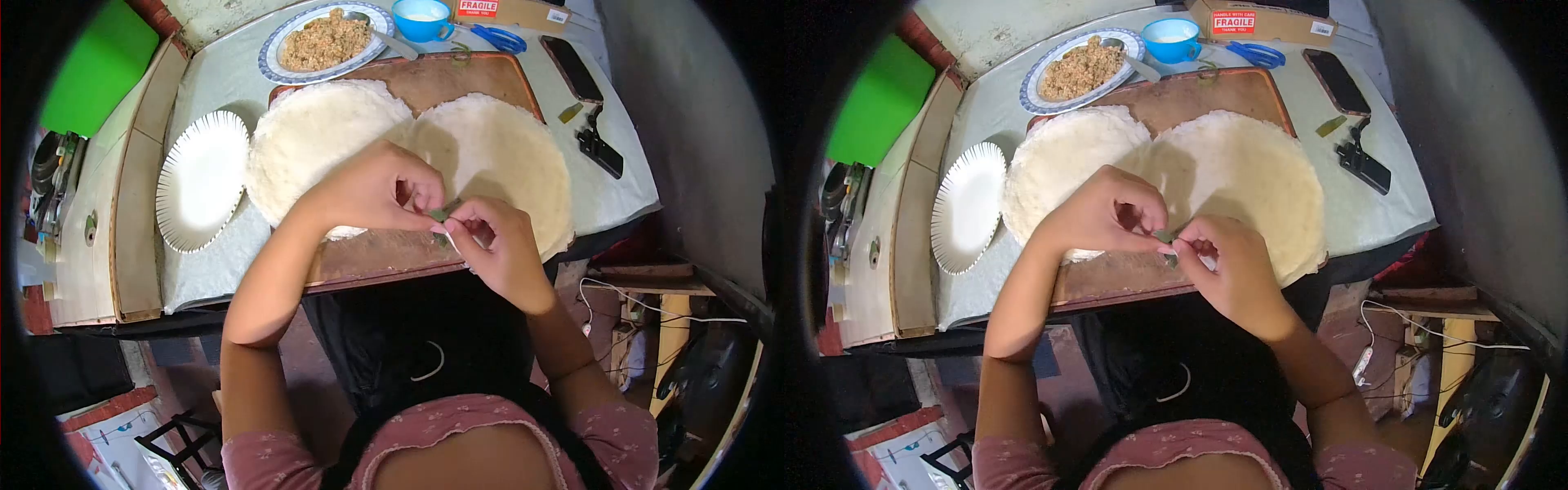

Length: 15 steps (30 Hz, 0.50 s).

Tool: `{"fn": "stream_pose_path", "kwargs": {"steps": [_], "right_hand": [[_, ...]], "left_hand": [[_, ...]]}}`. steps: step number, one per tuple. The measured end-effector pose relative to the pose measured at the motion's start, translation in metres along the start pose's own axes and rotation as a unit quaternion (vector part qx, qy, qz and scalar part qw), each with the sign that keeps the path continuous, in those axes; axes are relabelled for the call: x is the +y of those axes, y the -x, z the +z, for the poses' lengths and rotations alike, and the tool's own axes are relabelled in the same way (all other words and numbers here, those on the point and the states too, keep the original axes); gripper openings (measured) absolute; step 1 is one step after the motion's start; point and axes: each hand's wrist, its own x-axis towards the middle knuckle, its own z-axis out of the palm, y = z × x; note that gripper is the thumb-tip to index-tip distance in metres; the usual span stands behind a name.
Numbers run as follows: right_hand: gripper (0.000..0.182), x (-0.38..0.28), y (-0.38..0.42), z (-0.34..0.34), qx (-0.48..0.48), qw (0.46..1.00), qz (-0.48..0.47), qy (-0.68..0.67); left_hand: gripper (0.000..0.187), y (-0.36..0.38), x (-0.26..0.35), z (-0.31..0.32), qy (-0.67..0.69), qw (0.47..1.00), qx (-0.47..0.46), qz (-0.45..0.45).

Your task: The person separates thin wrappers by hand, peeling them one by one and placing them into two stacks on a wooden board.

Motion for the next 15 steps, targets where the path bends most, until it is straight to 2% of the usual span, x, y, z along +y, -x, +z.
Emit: {"fn": "stream_pose_path", "kwargs": {"steps": [2,5,9,10,13,15], "right_hand": [[0.009,0.002,-0.001,0.0,0.0,1.0,-0.011,-0.013],[0.01,0.002,0.001,-0.004,-0.014,0.999,-0.013,-0.028],[0.013,-0.001,-0.005,-0.014,-0.022,0.999,0.008,-0.024],[0.015,0.004,-0.007,-0.014,-0.021,0.999,-0.023,-0.014],[0.017,0.0,-0.012,-0.016,-0.071,0.997,-0.016,0.013],[0.021,0.004,-0.014,-0.009,-0.055,0.993,-0.089,0.058]], "left_hand": [[0.018,-0.001,0.009,0.001,0.004,1.0,0.014,-0.003],[0.014,0.0,-0.006,0.001,0.003,0.997,0.0,0.076],[0.015,0.0,-0.005,0.001,0.029,0.995,-0.003,0.094],[0.016,0.0,-0.003,0.0,0.026,0.996,-0.001,0.09],[0.019,0.003,-0.003,-0.004,0.036,0.996,0.001,0.082],[0.022,0.002,-0.005,-0.005,0.047,0.996,-0.003,0.08]]}}
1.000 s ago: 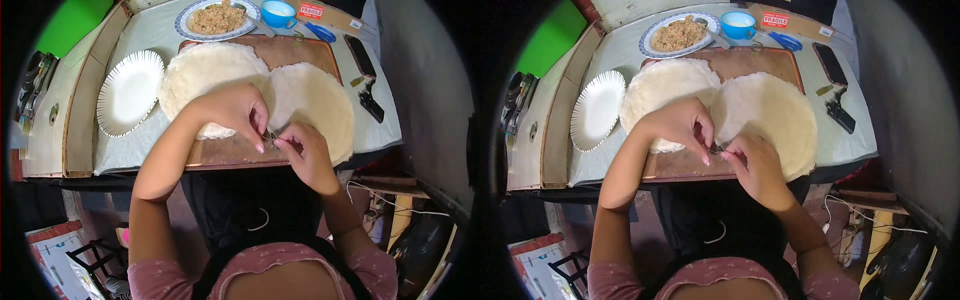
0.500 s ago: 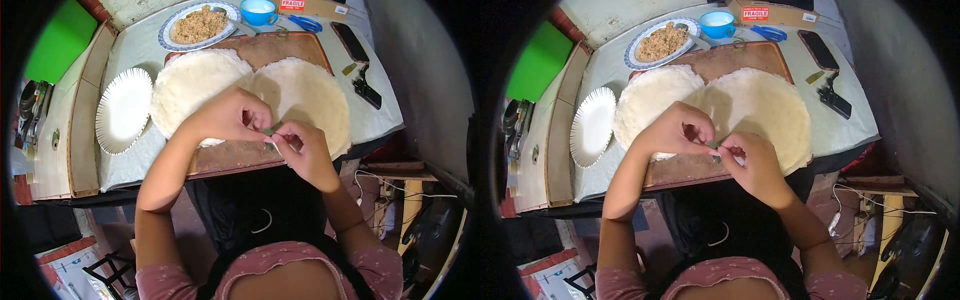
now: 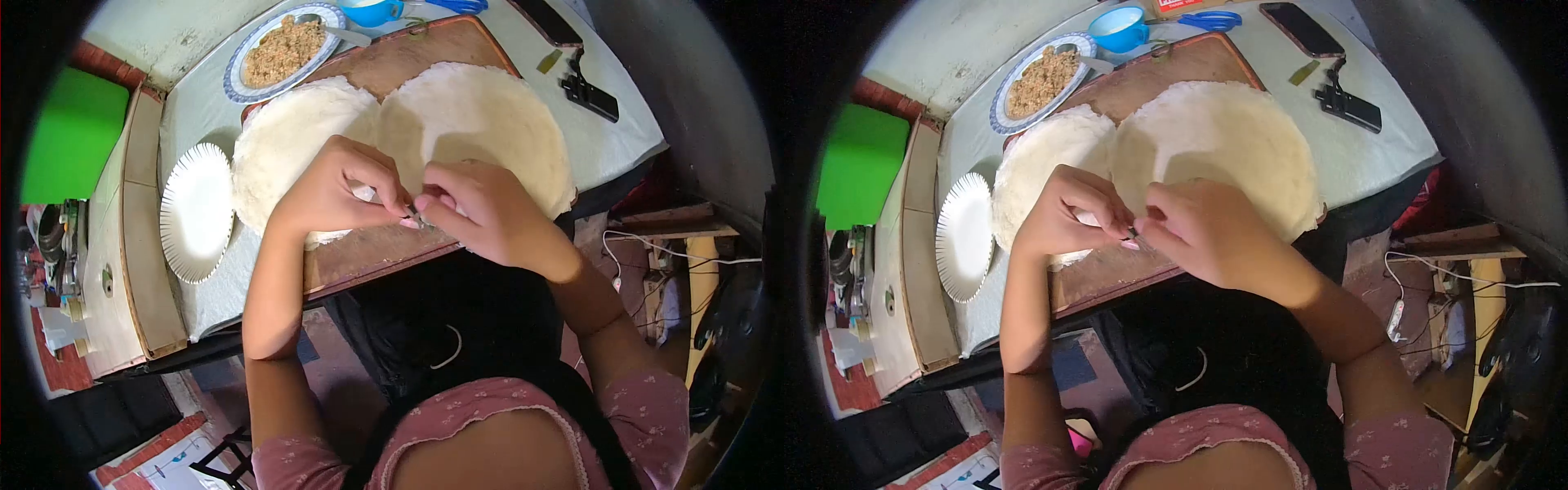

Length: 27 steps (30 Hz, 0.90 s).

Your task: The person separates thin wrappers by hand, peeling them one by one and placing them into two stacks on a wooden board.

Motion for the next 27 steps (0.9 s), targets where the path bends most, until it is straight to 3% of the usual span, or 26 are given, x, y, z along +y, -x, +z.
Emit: {"fn": "stream_pose_path", "kwargs": {"steps": [2,5,8,14,23,27], "right_hand": [[0.022,0.0,-0.001,0.004,0.011,0.999,-0.041,0.033],[0.02,-0.001,0.0,0.009,0.008,0.999,-0.001,0.049],[0.018,-0.002,-0.001,0.014,0.001,0.99,-0.003,0.143],[0.02,-0.002,-0.002,0.011,-0.029,0.984,-0.035,0.175],[0.013,0.008,-0.003,0.007,0.002,0.994,-0.066,0.09],[0.012,0.008,-0.003,0.006,-0.002,1.0,-0.007,0.024]], "left_hand": [[0.024,0.001,-0.002,0.0,0.012,1.0,-0.002,0.0],[0.017,0.002,-0.007,-0.006,0.04,0.998,-0.045,-0.006],[0.018,0.003,-0.009,-0.006,0.053,0.997,-0.059,-0.023],[0.019,0.003,-0.007,-0.005,0.047,0.997,-0.061,-0.029],[0.023,0.003,-0.009,-0.004,0.049,0.998,-0.047,-0.016],[0.015,0.003,-0.008,-0.007,0.025,0.996,-0.081,-0.04]]}}
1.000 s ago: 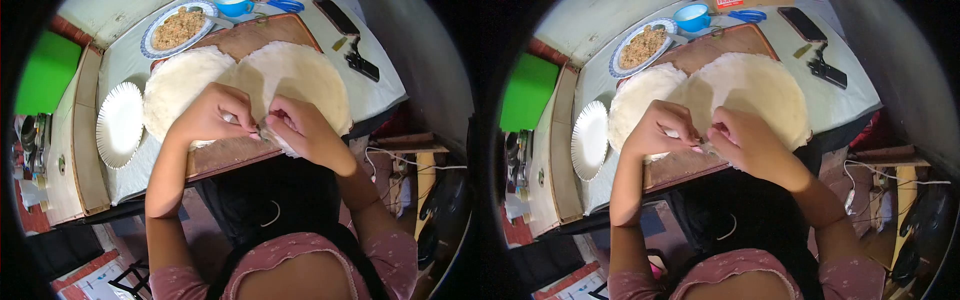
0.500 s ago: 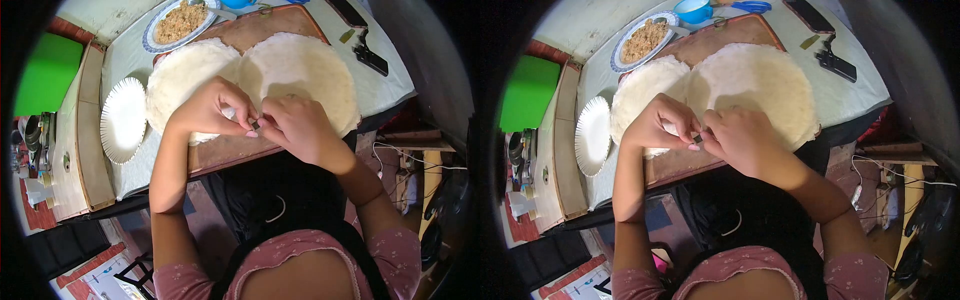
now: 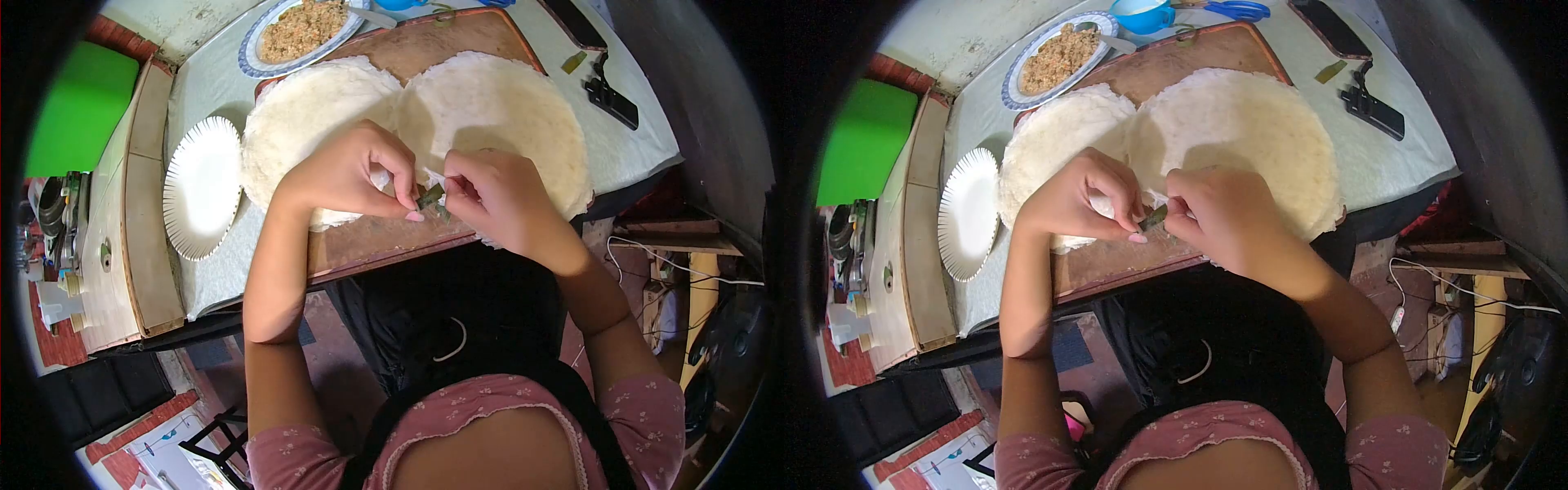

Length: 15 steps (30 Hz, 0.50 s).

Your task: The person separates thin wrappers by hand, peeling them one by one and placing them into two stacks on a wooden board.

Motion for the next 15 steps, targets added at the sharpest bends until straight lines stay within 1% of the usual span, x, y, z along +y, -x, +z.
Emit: {"fn": "stream_pose_path", "kwargs": {"steps": [2,5,8,11,14,15], "right_hand": [[0.012,0.001,-0.001,0.003,0.014,1.0,0.002,0.003],[0.013,0.002,0.0,0.005,0.034,0.999,0.011,0.002],[0.013,0.002,0.0,0.003,0.033,0.999,0.019,-0.015],[0.012,0.001,0.0,0.001,0.029,0.998,0.037,-0.034],[0.013,0.002,-0.001,-0.007,-0.002,0.995,0.068,-0.077],[0.013,0.003,-0.002,-0.01,-0.012,0.991,0.084,-0.103]], "left_hand": [[0.013,0.002,0.0,0.001,-0.006,0.999,-0.014,-0.03],[0.012,0.002,0.0,0.0,-0.01,0.999,-0.028,-0.03],[0.014,0.002,0.002,-0.001,-0.031,0.998,-0.029,-0.04],[0.013,0.0,0.006,0.002,-0.042,0.998,0.043,-0.014],[0.016,-0.006,0.01,0.006,-0.129,0.981,0.139,0.029],[0.016,-0.008,0.013,0.009,-0.129,0.978,0.161,0.028]]}}
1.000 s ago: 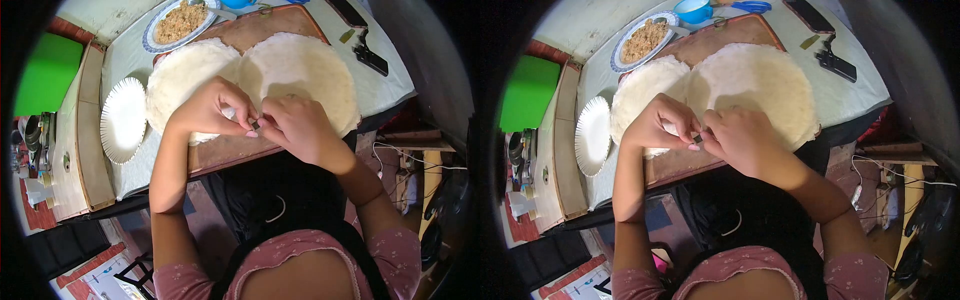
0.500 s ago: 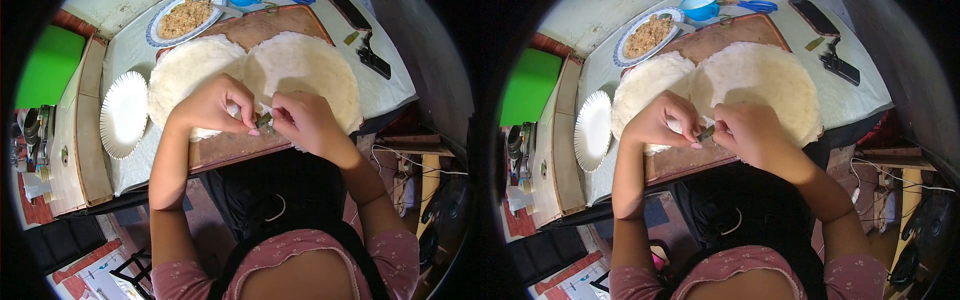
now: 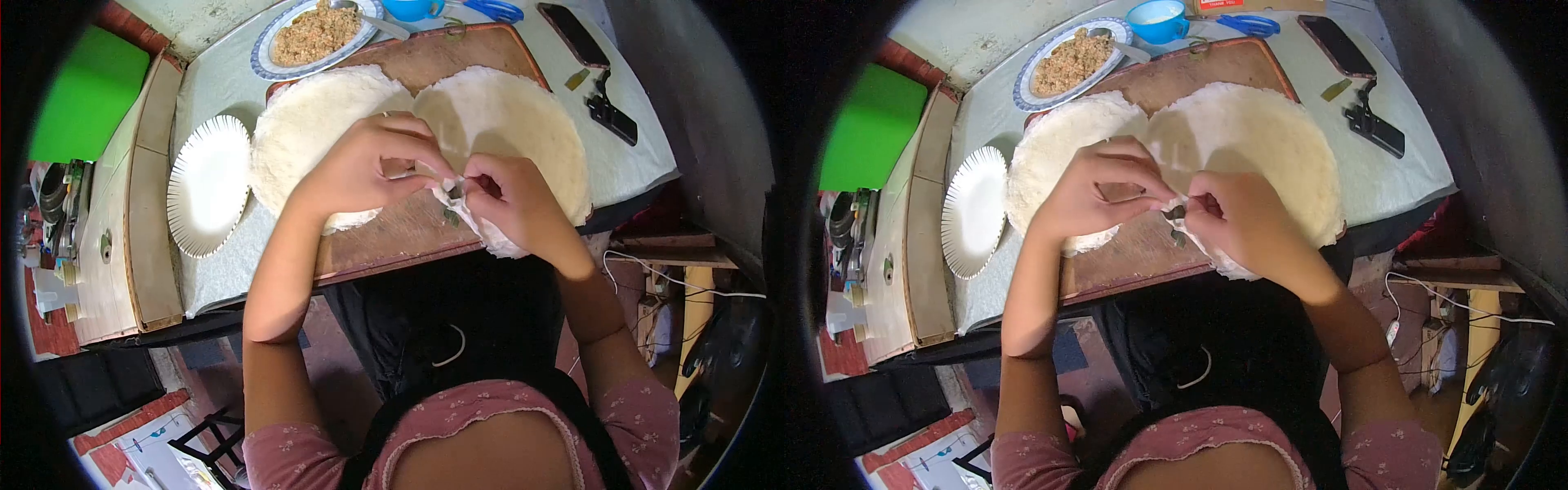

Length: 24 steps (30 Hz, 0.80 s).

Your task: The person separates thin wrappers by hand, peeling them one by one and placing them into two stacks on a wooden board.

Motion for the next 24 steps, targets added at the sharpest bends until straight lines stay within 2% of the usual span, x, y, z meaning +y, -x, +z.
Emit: {"fn": "stream_pose_path", "kwargs": {"steps": [2,5,8,11,14,17,20,24], "right_hand": [[0.014,0.001,-0.002,-0.006,-0.02,0.998,0.035,-0.049],[0.014,0.009,-0.005,-0.007,-0.026,0.994,0.053,-0.097],[0.013,0.019,-0.006,-0.004,-0.03,0.986,0.076,-0.146],[0.012,0.02,-0.006,-0.004,-0.032,0.991,0.05,-0.117],[0.012,0.017,-0.006,-0.007,-0.02,0.991,0.06,-0.12],[0.011,0.021,-0.007,-0.009,-0.015,0.983,0.073,-0.167],[0.01,0.01,-0.008,-0.017,-0.03,0.97,0.143,-0.197],[0.016,0.01,-0.007,-0.023,-0.007,0.983,0.113,-0.142]], "left_hand": [[0.017,0.0,0.004,0.006,-0.002,0.999,0.044,-0.007],[0.02,0.0,-0.008,0.005,-0.072,0.993,0.049,0.086],[0.02,-0.001,-0.007,0.007,-0.076,0.992,0.049,0.093],[0.021,-0.003,-0.005,0.006,-0.096,0.991,0.035,0.086],[0.021,-0.005,0.002,0.004,-0.152,0.987,0.04,0.035],[0.021,0.0,-0.001,0.002,-0.147,0.989,-0.005,0.03],[0.02,0.001,-0.004,0.004,-0.141,0.989,-0.04,0.015],[0.022,-0.001,0.006,0.003,-0.186,0.983,0.009,-0.004]]}}
